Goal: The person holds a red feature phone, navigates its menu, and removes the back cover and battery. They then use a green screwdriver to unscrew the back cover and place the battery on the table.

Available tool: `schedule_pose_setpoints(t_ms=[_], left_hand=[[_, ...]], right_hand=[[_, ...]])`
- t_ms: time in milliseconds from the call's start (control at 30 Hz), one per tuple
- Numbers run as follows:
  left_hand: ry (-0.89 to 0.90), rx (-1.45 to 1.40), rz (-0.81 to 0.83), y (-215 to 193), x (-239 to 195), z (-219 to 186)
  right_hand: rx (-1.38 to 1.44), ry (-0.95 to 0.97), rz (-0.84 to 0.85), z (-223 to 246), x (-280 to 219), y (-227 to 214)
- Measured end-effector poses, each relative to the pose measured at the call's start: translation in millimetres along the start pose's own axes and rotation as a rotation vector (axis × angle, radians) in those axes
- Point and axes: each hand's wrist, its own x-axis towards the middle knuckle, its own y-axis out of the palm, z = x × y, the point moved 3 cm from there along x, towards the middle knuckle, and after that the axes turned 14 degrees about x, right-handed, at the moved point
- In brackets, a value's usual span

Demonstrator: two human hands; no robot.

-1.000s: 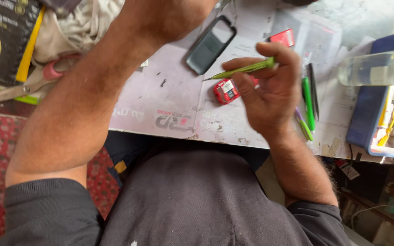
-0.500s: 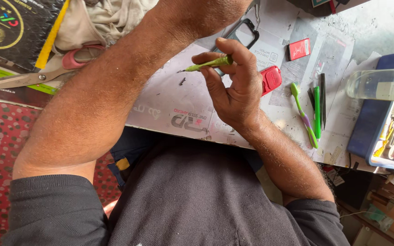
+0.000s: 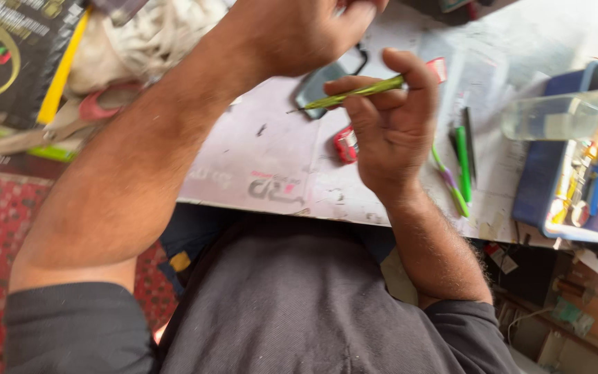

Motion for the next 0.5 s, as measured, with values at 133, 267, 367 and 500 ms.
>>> schedule_pose_setpoints(t_ms=[133,267,367,500], left_hand=[[-0.106,-0.408,0.268,3,4,-13],[-0.356,-0.623,0.364,17,4,-31],[-0.449,-0.827,0.348,32,2,-43],[-0.532,-1.100,0.296,44,-4,-48]], right_hand=[[0.264,-0.045,-0.211,22,-1,-45],[0.566,-0.023,-0.404,28,-2,-75],[0.750,0.042,-0.471,19,-3,-80],[0.900,0.106,-0.560,11,-3,-77]])
